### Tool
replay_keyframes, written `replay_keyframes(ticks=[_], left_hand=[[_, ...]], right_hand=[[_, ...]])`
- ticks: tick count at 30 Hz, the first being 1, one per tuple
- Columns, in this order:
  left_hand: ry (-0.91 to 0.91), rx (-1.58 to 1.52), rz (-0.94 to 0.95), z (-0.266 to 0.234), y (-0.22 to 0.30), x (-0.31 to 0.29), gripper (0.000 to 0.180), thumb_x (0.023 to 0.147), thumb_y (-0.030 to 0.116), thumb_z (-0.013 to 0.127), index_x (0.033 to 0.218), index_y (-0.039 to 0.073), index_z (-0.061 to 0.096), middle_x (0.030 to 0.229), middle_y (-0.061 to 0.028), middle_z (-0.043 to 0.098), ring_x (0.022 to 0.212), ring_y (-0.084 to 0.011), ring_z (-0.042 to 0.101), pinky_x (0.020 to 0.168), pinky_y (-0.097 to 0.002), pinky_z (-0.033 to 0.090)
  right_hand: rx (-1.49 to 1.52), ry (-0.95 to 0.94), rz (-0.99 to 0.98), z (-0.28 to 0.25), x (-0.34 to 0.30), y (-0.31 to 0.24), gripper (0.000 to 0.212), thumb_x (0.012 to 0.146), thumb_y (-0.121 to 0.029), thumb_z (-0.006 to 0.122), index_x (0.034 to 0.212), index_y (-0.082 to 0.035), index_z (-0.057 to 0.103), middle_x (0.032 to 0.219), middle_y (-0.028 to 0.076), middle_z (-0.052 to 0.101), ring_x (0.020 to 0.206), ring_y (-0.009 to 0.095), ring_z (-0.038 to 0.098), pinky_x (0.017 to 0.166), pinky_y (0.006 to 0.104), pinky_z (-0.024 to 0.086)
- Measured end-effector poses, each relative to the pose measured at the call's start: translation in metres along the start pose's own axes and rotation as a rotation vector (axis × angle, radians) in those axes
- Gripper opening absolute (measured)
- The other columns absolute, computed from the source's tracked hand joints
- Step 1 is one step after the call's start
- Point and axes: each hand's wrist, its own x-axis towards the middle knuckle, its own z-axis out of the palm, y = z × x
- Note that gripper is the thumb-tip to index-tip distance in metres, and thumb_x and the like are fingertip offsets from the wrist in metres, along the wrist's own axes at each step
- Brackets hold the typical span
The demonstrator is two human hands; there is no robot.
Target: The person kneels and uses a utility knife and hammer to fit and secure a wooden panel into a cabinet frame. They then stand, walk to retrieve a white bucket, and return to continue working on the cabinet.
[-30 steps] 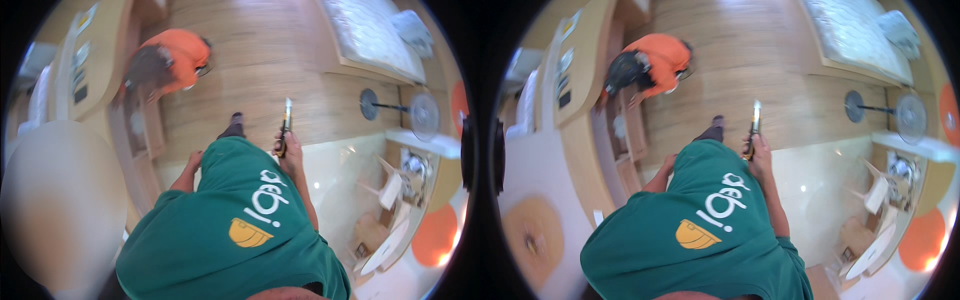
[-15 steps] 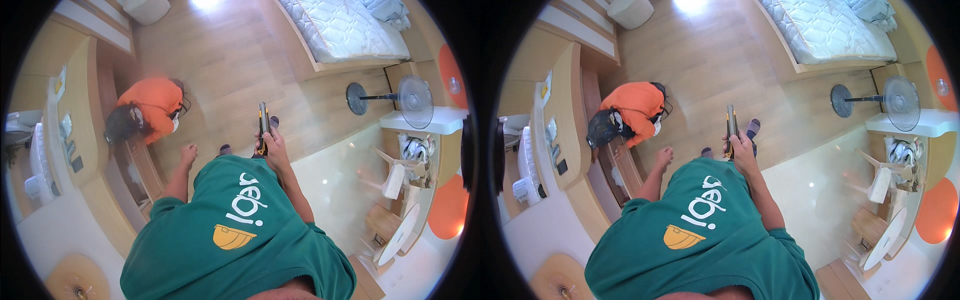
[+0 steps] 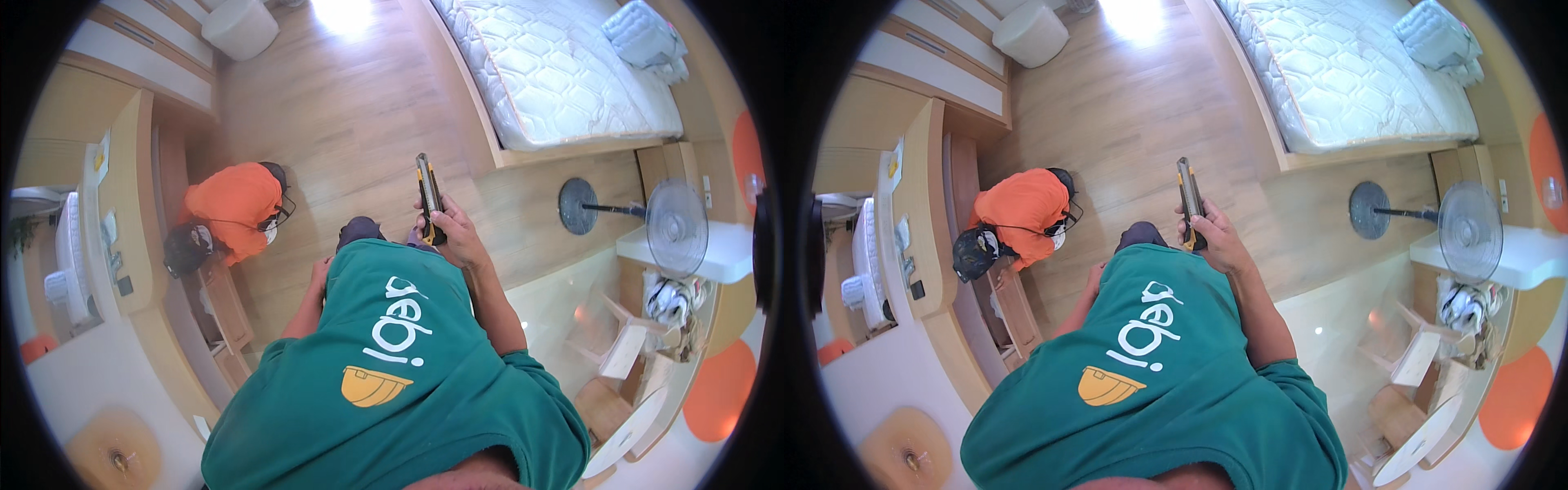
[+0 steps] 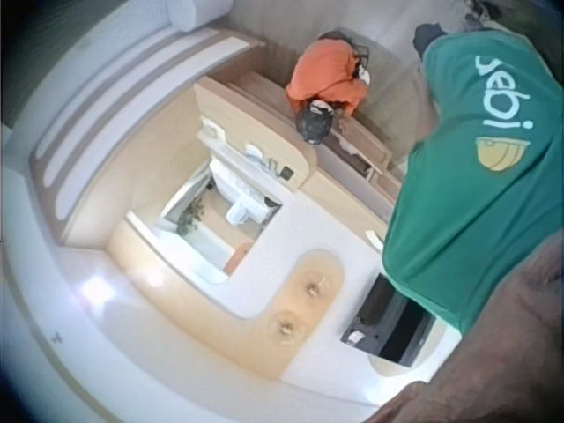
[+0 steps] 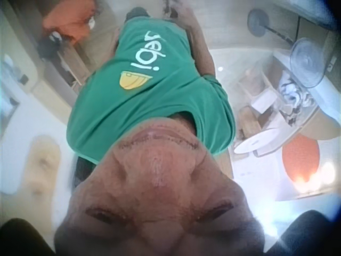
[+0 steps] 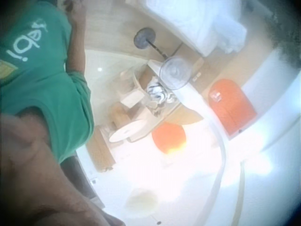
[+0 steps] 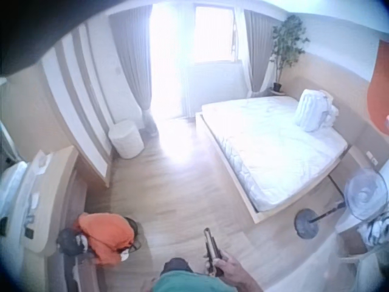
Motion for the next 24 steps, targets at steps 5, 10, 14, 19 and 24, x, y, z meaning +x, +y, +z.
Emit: replay_keyframes(ticks=[5, 10, 14, 19, 24], left_hand=[[0.059, -0.023, -0.058, 0.016, 0.030, 0.027, 0.036, 0.091, 0.026, 0.058, 0.110, -0.004, 0.067, 0.094, -0.0131, 0.072, 0.085, -0.0200, 0.066, 0.077, -0.0340, 0.051], [-0.033, 0.055, -0.170, 0.015, 0.041, 0.065, 0.038, 0.085, 0.029, 0.064, 0.107, -0.001, 0.069, 0.098, -0.0172, 0.071, 0.091, -0.0222, 0.066, 0.079, -0.0364, 0.050], [-0.002, -0.030, -0.241, 0.018, 0.030, 0.123, 0.038, 0.082, 0.029, 0.064, 0.104, -0.001, 0.069, 0.104, -0.0217, 0.069, 0.099, -0.0273, 0.066, 0.082, -0.0402, 0.050], [0.064, 0.087, -0.181, -0.031, 0.141, 0.219, 0.039, 0.085, 0.034, 0.057, 0.107, 0.004, 0.069, 0.104, -0.0205, 0.068, 0.099, -0.0318, 0.066, 0.084, -0.0411, 0.050], [0.190, -0.117, -0.225, -0.092, 0.222, 0.311, 0.038, 0.085, 0.029, 0.057, 0.109, 0.001, 0.067, 0.089, -0.0146, 0.070, 0.079, -0.0242, 0.065, 0.073, -0.0363, 0.050]], right_hand=[[0.036, -0.007, 0.033, -0.007, 0.046, -0.029, 0.031, 0.095, -0.008, 0.047, 0.125, -0.001, 0.045, 0.090, 0.008, 0.059, 0.080, 0.015, 0.059, 0.071, 0.0284, 0.051], [-0.008, -0.050, 0.106, -0.008, 0.103, -0.053, 0.032, 0.094, -0.010, 0.047, 0.125, -0.001, 0.045, 0.089, 0.009, 0.059, 0.081, 0.017, 0.059, 0.073, 0.0300, 0.051], [-0.067, 0.021, 0.191, -0.017, 0.177, -0.069, 0.032, 0.094, -0.013, 0.048, 0.123, 0.000, 0.046, 0.088, 0.010, 0.058, 0.081, 0.019, 0.060, 0.072, 0.0353, 0.053], [-0.146, 0.291, 0.203, -0.050, 0.262, -0.075, 0.027, 0.090, -0.015, 0.054, 0.112, -0.002, 0.048, 0.090, 0.010, 0.061, 0.083, 0.020, 0.061, 0.072, 0.0351, 0.053], [-0.720, 0.327, 0.226, -0.087, 0.342, -0.111, 0.031, 0.083, -0.012, 0.059, 0.110, -0.001, 0.048, 0.091, 0.009, 0.061, 0.082, 0.018, 0.061, 0.068, 0.0281, 0.050]])
